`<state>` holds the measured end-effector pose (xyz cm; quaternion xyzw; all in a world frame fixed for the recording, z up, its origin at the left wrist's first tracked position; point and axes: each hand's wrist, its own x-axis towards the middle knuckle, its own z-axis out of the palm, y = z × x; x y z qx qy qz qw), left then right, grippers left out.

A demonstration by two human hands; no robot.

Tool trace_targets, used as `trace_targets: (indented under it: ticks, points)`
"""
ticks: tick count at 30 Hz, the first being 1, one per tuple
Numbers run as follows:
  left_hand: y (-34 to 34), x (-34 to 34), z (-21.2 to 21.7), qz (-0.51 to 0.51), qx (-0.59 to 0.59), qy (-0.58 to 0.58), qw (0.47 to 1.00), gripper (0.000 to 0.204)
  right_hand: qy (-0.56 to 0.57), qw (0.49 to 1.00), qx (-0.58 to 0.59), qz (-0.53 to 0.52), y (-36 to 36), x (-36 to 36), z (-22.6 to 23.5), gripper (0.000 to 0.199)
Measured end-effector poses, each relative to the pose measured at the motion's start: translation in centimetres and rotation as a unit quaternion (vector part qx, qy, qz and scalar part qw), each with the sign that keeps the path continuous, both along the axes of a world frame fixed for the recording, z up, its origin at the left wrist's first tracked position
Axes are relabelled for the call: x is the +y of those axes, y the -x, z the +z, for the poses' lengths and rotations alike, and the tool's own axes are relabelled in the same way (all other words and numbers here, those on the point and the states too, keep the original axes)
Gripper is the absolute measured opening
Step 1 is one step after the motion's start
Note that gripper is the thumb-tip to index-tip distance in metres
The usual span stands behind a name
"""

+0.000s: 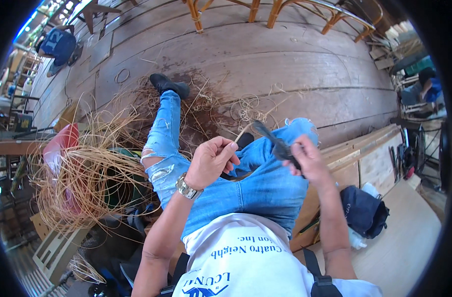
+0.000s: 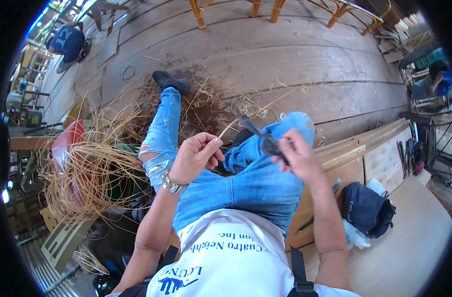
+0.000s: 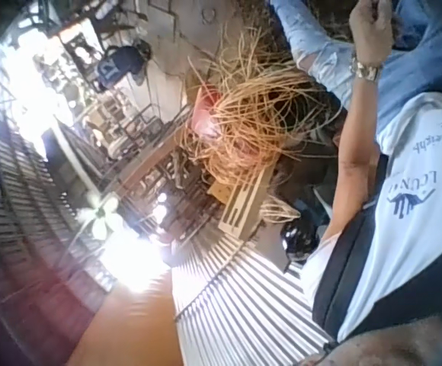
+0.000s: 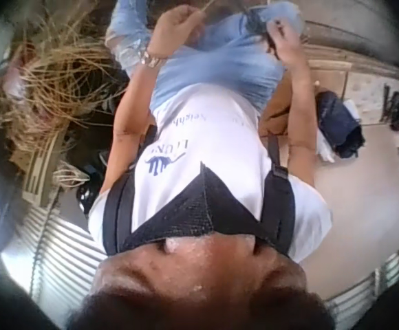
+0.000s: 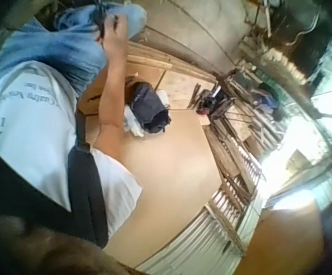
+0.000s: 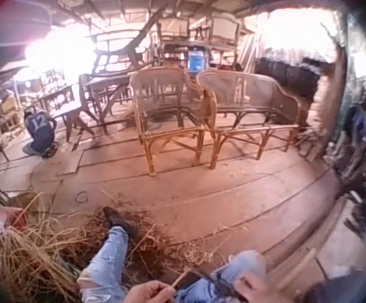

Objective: Weaving rattan strips together to prepare materials for furniture manufacturing.

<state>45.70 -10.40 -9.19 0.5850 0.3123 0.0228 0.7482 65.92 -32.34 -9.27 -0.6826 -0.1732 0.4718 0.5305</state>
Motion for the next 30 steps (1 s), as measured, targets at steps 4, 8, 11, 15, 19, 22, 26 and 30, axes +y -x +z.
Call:
trace_targets:
  ticks: [4,8,11,15,19,22,26,30]
  points:
    - [0.6,-2.0,-0.9,-0.029,0.028,-0.055,0.998,0.023,-0.081,0.995,0.052,0.024,4.1,4.2,-2.2,0.018]
    - [0.9,-3.0,-2.1,0.102,0.009,-0.05,0.993,0.019,-0.084,0.996,0.014,0.04,6.0,6.6,-3.2,0.022]
    - [1.1,-2.3,-2.7,0.288,-0.06,-0.057,0.954,0.021,-0.098,0.994,0.05,0.026,6.5,7.2,-3.3,0.021]
    - [1.7,-1.6,-3.1,0.19,-0.034,-0.068,0.979,0.02,-0.081,0.995,0.026,0.055,6.7,7.8,-3.4,0.022]
    - [2.1,-2.5,-3.2,0.002,0.052,-0.105,0.993,0.02,-0.077,0.995,-0.04,0.057,7.3,8.6,-3.9,0.02]
    - [2.5,-3.0,-3.3,0.02,0.053,-0.111,0.992,0.02,-0.066,0.993,-0.097,0.011,7.8,9.3,-4.6,0.022]
    - [3.6,-3.1,-3.3,0.01,0.094,-0.175,0.98,0.019,-0.059,0.994,-0.085,-0.026,7.8,9.8,-5.3,0.024]
    - [3.5,-2.7,-3.8,0.021,0.097,-0.142,0.985,0.018,-0.026,0.995,-0.098,0.022,7.9,9.6,-5.4,0.028]
